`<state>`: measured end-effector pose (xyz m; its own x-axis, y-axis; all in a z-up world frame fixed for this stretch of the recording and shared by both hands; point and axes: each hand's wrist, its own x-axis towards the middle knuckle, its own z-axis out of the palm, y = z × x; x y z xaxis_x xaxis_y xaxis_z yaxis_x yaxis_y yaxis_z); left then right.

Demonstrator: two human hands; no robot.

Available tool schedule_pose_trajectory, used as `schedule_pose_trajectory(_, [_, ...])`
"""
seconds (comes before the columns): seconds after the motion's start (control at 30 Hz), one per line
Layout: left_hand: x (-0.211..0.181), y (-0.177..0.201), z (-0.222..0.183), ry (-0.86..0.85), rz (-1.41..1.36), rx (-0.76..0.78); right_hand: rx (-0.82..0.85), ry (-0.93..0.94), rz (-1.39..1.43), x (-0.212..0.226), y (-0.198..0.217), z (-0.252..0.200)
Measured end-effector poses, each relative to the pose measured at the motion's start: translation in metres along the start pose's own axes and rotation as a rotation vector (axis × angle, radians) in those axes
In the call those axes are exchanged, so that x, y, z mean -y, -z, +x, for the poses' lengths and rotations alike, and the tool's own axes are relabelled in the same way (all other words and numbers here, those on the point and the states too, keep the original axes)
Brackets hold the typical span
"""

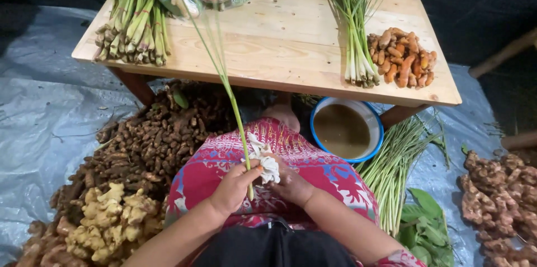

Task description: Cleaning individual lemongrass stalks by wiping them with a cloth and sorting them on a table.

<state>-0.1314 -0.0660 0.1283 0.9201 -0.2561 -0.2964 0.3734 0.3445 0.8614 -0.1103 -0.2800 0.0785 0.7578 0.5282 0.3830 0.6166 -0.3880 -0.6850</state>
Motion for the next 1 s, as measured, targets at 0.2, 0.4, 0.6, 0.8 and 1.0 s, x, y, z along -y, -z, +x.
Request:
schedule_pose_trajectory(0.2, [-0.02,0.006,-0.004,0.039,-0.042,0.23,-0.281,-0.93,0.579,-0.021,0.016,0.017])
schedule_pose_trajectory(0.4, [0.006,0.013,0.012,-0.174,0.069,0.026,-0.637,-0.632,0.798,0.04,0.043,0.053])
schedule_pose_trajectory(0.6, [0.017,0.005,0.009,-0.366,0.293,0.13,-0.441,-0.05,0.987,0.063,-0.004,0.046])
schedule_pose_trajectory(0.8, [0.056,0.035,0.007,-0.518,0.73,0.277,-0.629,-0.141,1.017,0.058,-0.006,0.048])
schedule_pose_trajectory(1.0, [0.021,0.032,-0.026,0.135,0.491,0.27,-0.819,-0.226,1.035,0.043,0.024,0.056])
